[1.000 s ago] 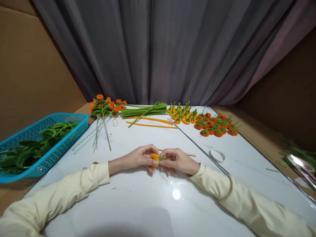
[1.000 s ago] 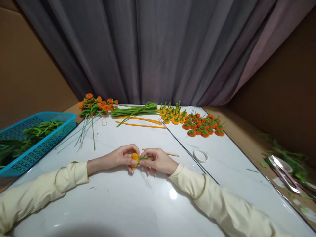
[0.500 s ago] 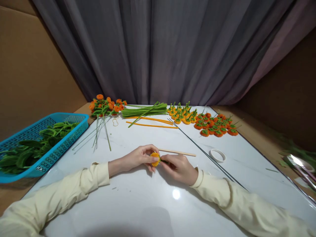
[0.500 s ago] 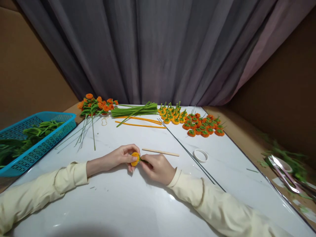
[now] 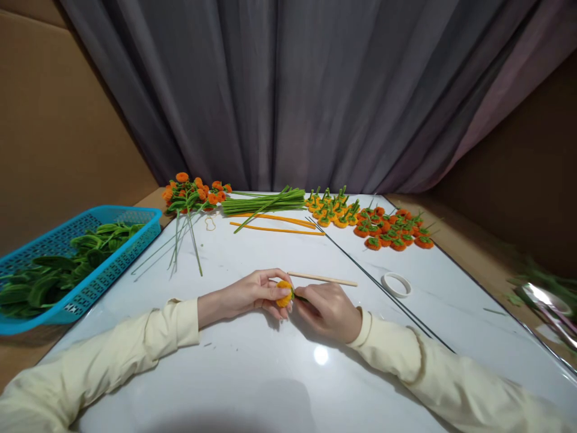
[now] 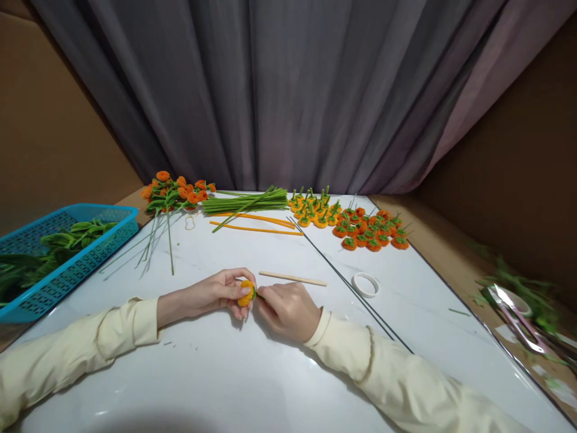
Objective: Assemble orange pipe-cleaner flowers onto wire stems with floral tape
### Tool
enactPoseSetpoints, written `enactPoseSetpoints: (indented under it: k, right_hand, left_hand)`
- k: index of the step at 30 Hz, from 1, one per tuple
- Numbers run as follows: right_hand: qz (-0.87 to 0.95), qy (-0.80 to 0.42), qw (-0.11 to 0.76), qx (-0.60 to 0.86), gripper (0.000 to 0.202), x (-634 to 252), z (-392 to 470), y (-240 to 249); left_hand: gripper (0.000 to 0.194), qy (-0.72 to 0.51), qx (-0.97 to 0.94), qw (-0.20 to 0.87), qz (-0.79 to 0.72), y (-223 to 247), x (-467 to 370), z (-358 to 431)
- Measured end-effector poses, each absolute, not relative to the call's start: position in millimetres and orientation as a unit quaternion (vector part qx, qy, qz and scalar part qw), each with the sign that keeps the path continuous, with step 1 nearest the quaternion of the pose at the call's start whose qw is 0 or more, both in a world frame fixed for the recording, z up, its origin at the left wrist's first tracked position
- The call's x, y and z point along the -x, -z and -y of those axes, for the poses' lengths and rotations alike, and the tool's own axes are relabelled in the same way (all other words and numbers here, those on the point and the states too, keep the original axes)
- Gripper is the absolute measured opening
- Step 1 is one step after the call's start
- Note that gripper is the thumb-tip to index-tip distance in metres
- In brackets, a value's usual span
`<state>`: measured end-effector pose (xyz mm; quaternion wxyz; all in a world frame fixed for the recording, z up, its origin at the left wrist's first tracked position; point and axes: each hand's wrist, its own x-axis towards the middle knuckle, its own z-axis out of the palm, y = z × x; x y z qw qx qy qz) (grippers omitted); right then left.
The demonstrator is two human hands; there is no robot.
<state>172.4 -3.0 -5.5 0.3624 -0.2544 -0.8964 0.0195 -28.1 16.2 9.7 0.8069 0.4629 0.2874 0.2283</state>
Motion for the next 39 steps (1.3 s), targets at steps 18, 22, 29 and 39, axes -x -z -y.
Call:
enactPoseSetpoints:
  k: [18,22,29,39]
  right_hand:
    - [0.682,-0.639,0.219,0.281,0.026,-178.3,-15.7,-8.0]
    - [0.655,-0.687,0.156,0.273,0.035,-180.2,-18.7,-6.4]
    - [0.752,-0.376,0.393,0.373,0.02,-183.2,-18.2,-4.7]
    - [0.881,-0.054,0.159,0.442,0.021,-183.8,-18.7,-8.0]
  left_hand:
    - [0.019,-0.112,-0.664,0.682,-0.286,-29.1,39.6,-16.8]
    - [0.015,-0.091,-0.856,0.465,-0.206,-37.3,40.2,-13.2]
    - [0.032,-0.053,-0.983,0.125,-0.126,-49.8,46.7,-6.9]
    - [0.032,-0.081,-0.977,0.122,-0.158,-59.3,49.8,-10.9]
